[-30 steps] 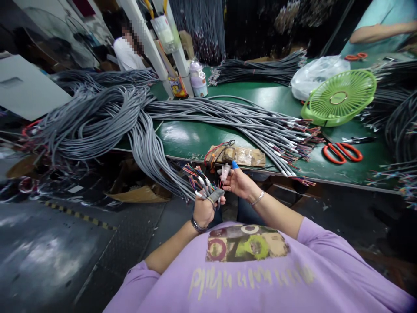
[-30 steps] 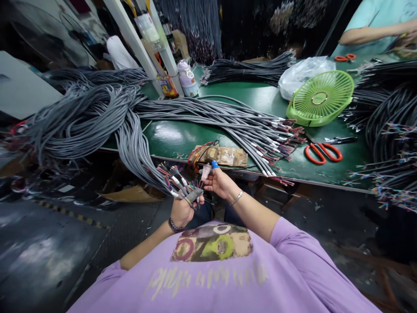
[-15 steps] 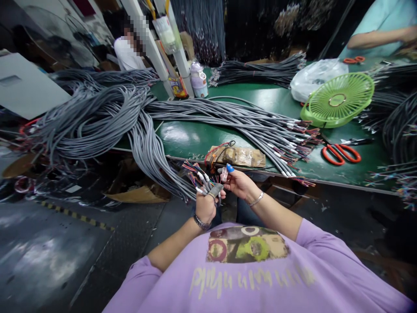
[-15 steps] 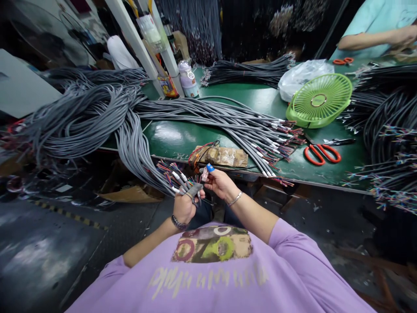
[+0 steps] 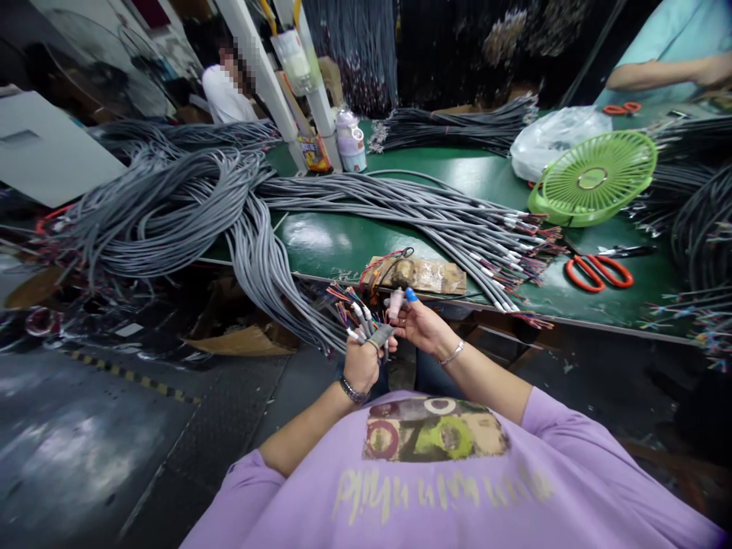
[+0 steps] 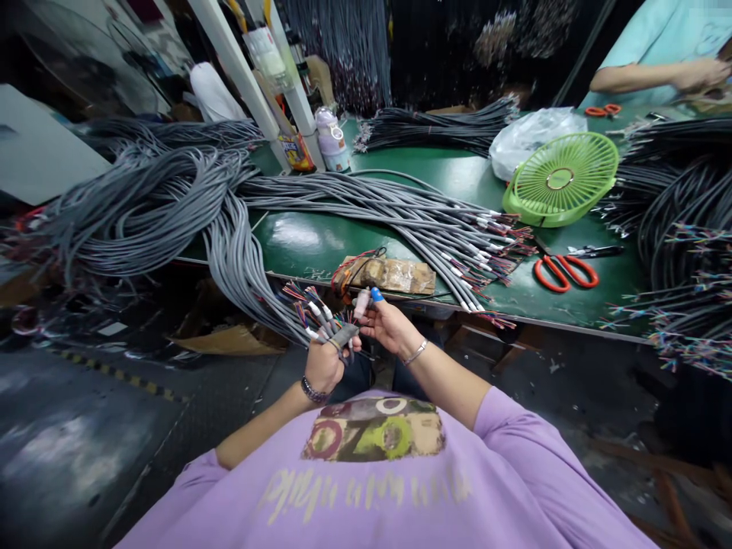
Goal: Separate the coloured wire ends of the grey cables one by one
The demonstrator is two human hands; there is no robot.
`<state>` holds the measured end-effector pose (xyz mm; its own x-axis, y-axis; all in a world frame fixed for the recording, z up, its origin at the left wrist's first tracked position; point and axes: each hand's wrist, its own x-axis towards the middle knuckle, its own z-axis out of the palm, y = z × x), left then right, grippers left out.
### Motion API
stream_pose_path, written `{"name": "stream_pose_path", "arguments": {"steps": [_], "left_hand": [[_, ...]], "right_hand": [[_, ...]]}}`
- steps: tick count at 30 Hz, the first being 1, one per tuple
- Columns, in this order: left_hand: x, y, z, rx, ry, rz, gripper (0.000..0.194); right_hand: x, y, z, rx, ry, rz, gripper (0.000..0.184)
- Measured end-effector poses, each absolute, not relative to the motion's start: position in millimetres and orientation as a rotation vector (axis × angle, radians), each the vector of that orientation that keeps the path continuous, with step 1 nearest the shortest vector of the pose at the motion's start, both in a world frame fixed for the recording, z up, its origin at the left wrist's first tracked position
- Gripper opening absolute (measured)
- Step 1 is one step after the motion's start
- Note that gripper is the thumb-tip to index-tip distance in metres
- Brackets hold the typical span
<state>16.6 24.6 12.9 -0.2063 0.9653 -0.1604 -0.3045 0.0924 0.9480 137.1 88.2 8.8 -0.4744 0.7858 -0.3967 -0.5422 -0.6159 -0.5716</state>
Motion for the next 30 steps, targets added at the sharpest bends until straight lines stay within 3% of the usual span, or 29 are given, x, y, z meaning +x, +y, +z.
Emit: {"name": "stream_pose_path", "arguments": {"steps": [5, 12, 19, 27, 30], "left_hand": [[11, 17, 9, 0.787, 1.191, 1.437, 0.019], [7, 11, 3, 0.824, 1.138, 1.444, 0.016], [-2, 8, 11, 0.772, 0.989, 1.309, 0.024], [-6, 8, 15, 0.780, 0.943, 1.347, 0.015], [-4, 9, 17, 0.771, 0.939, 1.408, 0.015]], "right_hand": [[150, 75, 3, -0.889, -0.686, 2.157, 0.038], [148, 60, 3, -0.891, -1.072, 1.931, 0.033], [147, 60, 6, -0.887, -0.944, 2.014, 0.031], [151, 73, 1, -0.918, -0.691, 2.077, 0.021], [151, 85, 4, -0.952, -0.594, 2.127, 0.028]]}}
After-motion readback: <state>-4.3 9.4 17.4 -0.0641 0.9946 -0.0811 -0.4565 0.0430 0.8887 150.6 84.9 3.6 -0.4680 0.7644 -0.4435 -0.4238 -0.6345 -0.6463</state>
